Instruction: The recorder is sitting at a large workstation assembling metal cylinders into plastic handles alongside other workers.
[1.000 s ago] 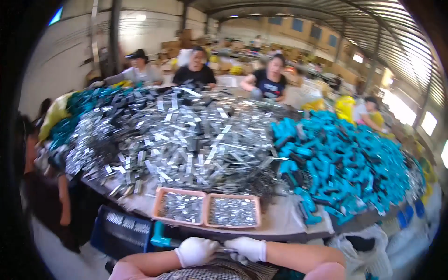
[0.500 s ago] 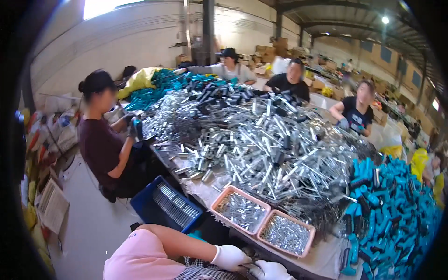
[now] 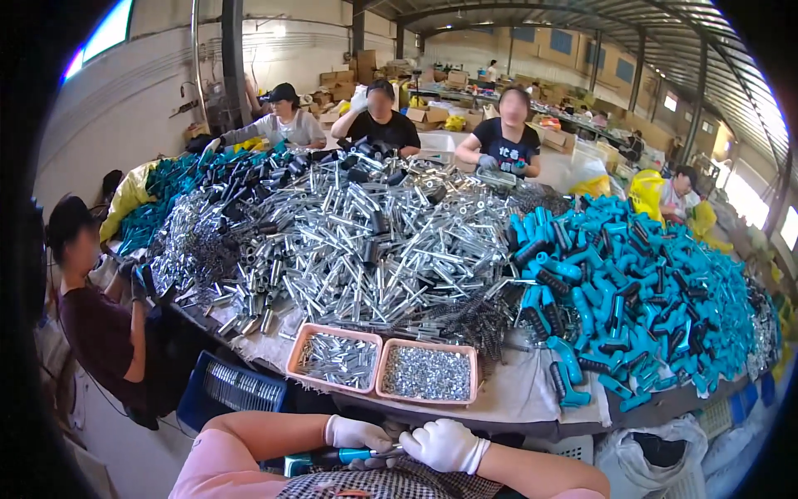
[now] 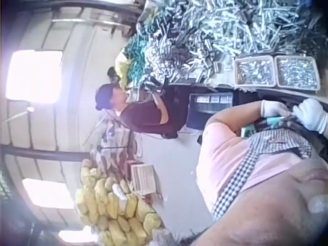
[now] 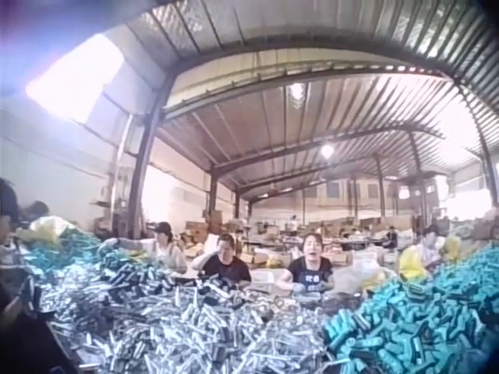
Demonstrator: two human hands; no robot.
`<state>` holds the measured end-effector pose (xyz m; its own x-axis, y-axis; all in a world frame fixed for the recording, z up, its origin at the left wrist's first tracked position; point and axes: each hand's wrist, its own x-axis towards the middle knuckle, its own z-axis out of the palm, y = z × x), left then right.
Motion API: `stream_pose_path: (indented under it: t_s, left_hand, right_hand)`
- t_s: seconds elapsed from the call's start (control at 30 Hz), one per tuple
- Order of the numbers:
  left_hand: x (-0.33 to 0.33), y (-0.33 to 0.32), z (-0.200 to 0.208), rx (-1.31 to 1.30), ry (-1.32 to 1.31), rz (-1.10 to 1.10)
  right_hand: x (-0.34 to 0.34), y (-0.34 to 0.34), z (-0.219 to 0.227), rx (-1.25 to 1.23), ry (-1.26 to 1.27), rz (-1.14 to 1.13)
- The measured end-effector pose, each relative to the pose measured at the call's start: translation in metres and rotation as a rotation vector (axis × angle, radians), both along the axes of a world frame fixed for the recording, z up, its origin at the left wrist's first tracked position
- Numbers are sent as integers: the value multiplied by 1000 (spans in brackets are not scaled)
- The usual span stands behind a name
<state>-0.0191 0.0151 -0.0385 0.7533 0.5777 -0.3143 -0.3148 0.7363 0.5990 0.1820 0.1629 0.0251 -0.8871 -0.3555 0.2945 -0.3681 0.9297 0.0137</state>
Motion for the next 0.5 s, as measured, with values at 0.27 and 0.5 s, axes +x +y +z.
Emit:
stream_pose_path:
  t_s: [0.27, 0.5]
  left_hand:
    - [34, -22, 36, 1234, 1625, -2]
    - [28, -9, 27, 1071, 1458, -1]
  right_hand:
    - [-5, -1, -38, -1866, -1692, -592]
    - [9, 7, -58, -964, -792, -438]
